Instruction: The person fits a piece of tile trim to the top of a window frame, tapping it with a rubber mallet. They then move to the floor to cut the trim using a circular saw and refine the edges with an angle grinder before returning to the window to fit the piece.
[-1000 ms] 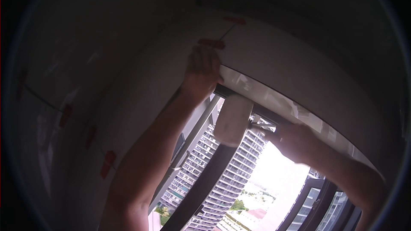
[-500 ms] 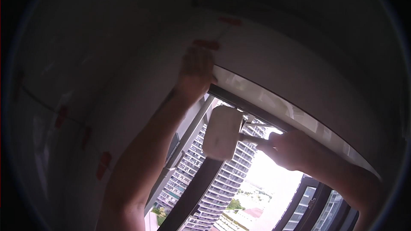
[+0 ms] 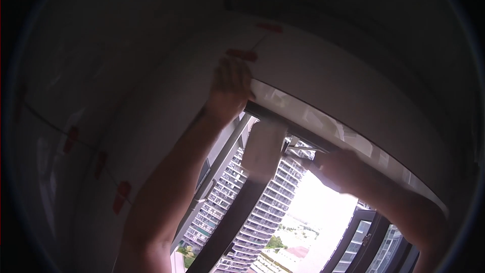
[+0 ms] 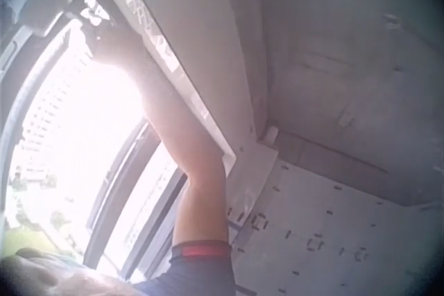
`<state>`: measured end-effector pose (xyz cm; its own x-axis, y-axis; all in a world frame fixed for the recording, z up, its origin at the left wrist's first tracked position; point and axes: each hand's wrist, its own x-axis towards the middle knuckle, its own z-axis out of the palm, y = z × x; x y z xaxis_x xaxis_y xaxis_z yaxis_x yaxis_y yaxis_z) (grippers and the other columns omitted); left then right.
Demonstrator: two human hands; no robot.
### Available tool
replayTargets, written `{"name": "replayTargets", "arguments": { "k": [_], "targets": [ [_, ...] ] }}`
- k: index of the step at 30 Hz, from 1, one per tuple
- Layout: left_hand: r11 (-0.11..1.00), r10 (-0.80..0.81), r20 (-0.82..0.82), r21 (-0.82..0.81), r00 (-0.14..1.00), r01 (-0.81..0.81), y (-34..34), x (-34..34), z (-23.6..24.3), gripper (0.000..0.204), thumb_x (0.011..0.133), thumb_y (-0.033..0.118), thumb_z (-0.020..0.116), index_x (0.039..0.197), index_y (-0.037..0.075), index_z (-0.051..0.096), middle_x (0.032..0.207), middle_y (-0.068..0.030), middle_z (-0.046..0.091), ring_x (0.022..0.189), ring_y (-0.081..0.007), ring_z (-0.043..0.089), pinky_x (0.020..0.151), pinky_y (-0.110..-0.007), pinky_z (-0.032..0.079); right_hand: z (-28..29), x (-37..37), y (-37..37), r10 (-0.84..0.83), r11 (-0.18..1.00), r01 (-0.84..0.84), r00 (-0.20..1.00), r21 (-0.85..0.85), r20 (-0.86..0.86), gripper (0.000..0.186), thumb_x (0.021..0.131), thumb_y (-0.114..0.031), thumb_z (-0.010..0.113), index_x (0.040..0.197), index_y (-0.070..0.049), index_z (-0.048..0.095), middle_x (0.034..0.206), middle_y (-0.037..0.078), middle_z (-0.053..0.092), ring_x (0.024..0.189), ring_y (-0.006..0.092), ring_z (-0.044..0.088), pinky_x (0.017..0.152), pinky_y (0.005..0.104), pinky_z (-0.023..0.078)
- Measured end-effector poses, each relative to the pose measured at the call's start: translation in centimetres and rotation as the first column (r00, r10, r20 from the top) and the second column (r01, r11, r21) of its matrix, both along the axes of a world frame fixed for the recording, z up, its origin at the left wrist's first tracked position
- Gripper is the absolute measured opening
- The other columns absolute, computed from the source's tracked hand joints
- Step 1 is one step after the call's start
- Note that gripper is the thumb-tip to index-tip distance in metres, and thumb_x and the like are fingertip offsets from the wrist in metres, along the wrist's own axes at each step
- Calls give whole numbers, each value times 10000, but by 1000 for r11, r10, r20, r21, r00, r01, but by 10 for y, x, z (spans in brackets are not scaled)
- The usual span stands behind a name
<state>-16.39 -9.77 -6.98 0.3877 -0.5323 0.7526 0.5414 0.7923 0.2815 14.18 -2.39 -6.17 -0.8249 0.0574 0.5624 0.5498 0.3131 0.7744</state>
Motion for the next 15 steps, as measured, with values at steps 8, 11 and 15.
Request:
{"name": "replayTargets", "arguments": {
  "k": [8,11,15],
  "targets": [
    [999,-26,-10,-26,1000,26,-6,9,-1,814,823,603,568,1293,-61,538,1299,-263,573,1162,-381,592,946,-434,519,12,13,33,156,755,-283,953,591,258,295,1040,-315,484,1045,-105,691,661,62,643,531,157,638,469,325,501],
    [999,-31,-13,-22,999,31,-5,6,-1,829,801,604,593,1288,-64,540,1297,-264,573,1158,-383,591,944,-437,518,5,15,22,23,934,-86,983,346,182,257,1030,-275,505,1136,-104,665,667,61,643,514,163,624,456,321,489],
    [998,-58,-33,-20,998,57,-2,4,2,838,799,613,590,1292,-63,536,1289,-259,577,1154,-386,591,943,-441,518,17,24,25,86,857,-203,962,473,258,266,1013,-249,534,1230,-135,638,697,58,642,519,172,618,466,315,504]
  ]
}}
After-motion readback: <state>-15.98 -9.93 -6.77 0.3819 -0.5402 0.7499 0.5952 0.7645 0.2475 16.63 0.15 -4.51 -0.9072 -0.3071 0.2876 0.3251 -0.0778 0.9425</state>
